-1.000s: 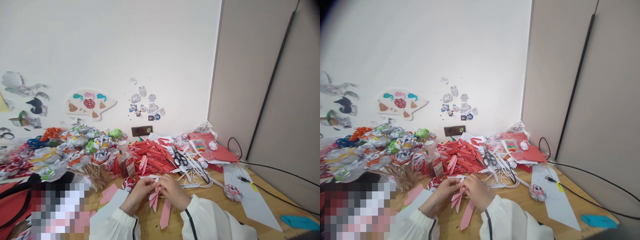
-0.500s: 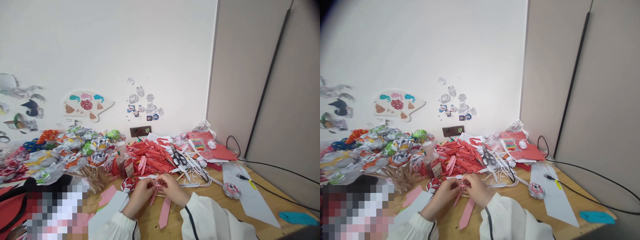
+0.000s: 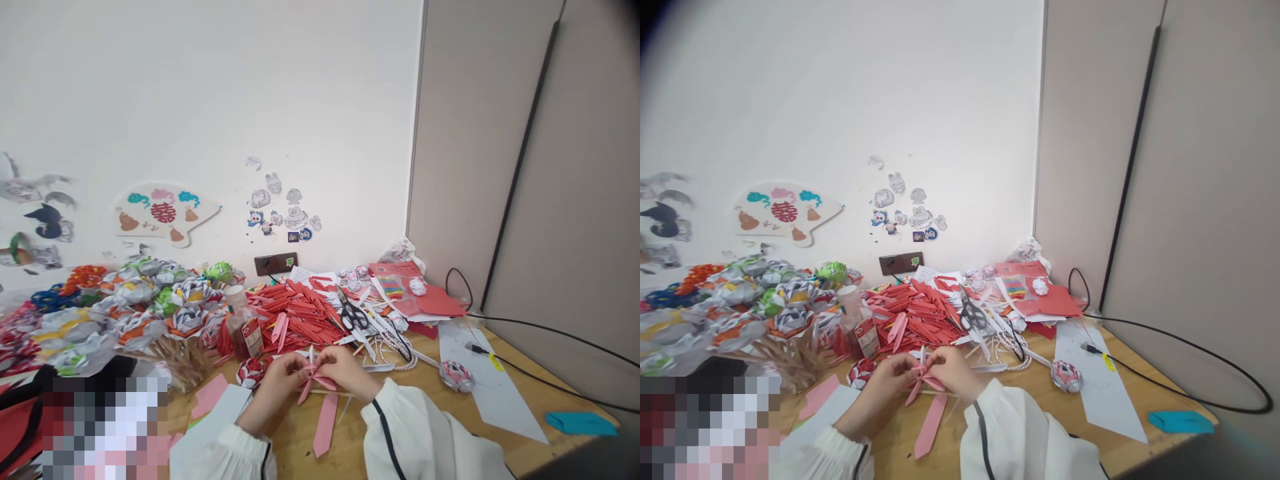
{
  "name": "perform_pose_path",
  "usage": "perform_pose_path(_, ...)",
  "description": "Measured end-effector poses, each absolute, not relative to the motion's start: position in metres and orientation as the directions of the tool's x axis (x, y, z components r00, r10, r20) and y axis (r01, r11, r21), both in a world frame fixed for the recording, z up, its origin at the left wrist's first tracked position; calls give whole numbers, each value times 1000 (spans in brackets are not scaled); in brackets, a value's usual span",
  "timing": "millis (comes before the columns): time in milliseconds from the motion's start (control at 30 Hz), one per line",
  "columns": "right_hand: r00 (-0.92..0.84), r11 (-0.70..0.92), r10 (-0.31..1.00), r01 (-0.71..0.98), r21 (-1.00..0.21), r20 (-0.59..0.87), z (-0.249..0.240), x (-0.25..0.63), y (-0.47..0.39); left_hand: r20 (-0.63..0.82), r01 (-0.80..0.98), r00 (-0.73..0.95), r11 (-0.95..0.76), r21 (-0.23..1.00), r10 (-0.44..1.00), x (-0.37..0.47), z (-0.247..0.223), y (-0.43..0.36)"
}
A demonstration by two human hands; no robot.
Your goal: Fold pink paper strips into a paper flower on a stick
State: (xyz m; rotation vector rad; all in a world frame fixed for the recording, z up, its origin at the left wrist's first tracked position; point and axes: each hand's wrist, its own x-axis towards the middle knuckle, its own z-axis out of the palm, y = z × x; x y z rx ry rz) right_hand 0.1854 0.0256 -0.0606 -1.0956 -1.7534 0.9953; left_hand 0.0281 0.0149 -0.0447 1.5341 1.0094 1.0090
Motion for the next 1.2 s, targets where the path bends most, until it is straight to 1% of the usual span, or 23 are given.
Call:
perform_pose_path(100, -364, 313, 910, 294, -903, 197, -58, 193, 26, 110, 94, 327, -148, 985, 938, 28, -43, 13)
perform_pose_path(200, -405, 358, 890, 334, -872, 210, -54, 196, 25, 112, 145, 339, -169, 975, 934, 26, -44, 16)
perform_pose_path(433, -426, 502, 850, 484, -716, 308, -48, 193, 21, 130, 193, 326, -201, 960, 936, 23, -52, 22)
perform_pose_path(600, -465, 572, 814, 537, -620, 348, -47, 192, 20, 140, 205, 299, -207, 957, 944, 23, -52, 23)
perform_pose_path(767, -487, 622, 780, 534, -572, 393, -47, 193, 19, 125, 209, 297, -192, 959, 947, 23, -50, 22)
perform_pose_path(900, -518, 679, 731, 494, -543, 443, -49, 194, 20, 100, 168, 351, -167, 972, 931, 23, -51, 18)
perform_pose_path(967, -532, 697, 714, 475, -537, 455, -51, 193, 20, 66, 176, 384, -143, 974, 921, 23, -50, 16)
perform_pose_path(1033, -536, 705, 706, 464, -537, 463, -54, 191, 21, 45, 243, 395, -152, 958, 918, 22, -49, 15)
perform_pose_path(1067, -534, 705, 706, 461, -539, 466, -56, 190, 21, 53, 301, 395, -183, 936, 917, 21, -47, 15)
perform_pose_path(1133, -518, 695, 716, 457, -556, 468, -60, 188, 22, 93, 418, 399, -271, 867, 912, 19, -43, 16)
perform_pose_path(1200, -489, 671, 738, 458, -583, 465, -65, 185, 23, 139, 486, 416, -349, 801, 899, 18, -39, 18)
